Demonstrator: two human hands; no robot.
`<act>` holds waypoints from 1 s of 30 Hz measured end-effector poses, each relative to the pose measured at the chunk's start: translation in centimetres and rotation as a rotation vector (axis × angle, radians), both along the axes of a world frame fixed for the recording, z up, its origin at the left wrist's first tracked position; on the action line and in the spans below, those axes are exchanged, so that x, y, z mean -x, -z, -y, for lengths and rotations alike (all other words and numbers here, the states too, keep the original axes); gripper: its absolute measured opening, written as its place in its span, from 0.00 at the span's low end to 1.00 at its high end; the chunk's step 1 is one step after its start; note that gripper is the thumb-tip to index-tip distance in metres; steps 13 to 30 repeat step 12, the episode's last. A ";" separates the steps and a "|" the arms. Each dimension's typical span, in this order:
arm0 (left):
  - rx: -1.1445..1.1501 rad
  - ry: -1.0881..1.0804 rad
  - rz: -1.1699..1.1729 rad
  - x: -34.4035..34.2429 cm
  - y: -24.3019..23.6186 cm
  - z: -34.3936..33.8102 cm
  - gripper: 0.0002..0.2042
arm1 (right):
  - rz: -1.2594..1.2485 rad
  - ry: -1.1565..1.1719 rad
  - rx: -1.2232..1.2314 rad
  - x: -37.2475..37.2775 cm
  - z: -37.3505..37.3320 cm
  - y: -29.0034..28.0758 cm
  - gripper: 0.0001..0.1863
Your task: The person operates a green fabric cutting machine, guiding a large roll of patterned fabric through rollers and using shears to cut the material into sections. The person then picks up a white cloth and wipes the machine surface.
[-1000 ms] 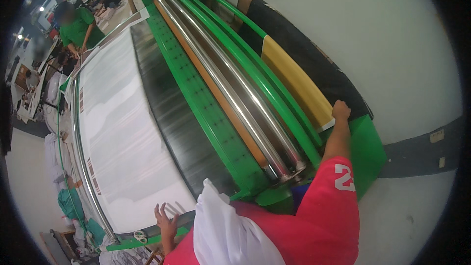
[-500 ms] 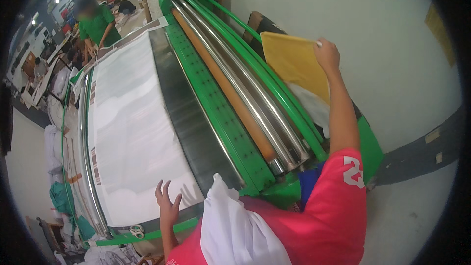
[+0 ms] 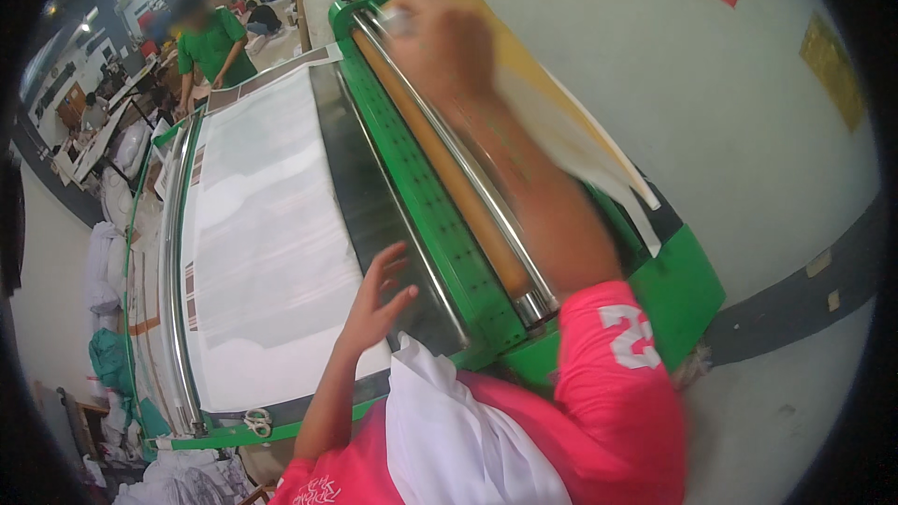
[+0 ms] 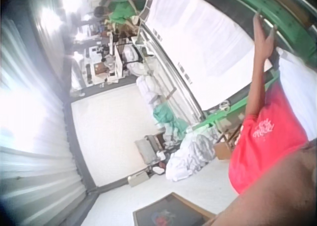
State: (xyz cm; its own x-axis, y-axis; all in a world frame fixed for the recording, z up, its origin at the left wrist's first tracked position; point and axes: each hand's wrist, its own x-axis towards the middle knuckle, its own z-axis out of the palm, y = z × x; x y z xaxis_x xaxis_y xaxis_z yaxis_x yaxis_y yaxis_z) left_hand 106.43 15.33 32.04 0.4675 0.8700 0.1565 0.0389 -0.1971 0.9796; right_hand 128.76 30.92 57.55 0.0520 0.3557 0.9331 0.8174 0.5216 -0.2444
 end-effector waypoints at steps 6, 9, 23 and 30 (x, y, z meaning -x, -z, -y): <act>0.393 0.133 1.052 4.6 2.1 -5.2 0.37 | 0.020 -0.408 0.121 18.4 7.5 4.0 0.17; 0.117 0.153 1.207 8.7 -0.3 -2.9 0.40 | 0.030 -0.645 0.247 23.5 10.5 5.9 0.12; 0.190 -0.263 1.011 12.9 -3.3 -0.1 0.51 | 0.055 -0.940 0.331 27.6 11.9 7.8 0.22; 0.190 -0.263 1.011 12.9 -3.3 -0.1 0.51 | 0.055 -0.940 0.331 27.6 11.9 7.8 0.22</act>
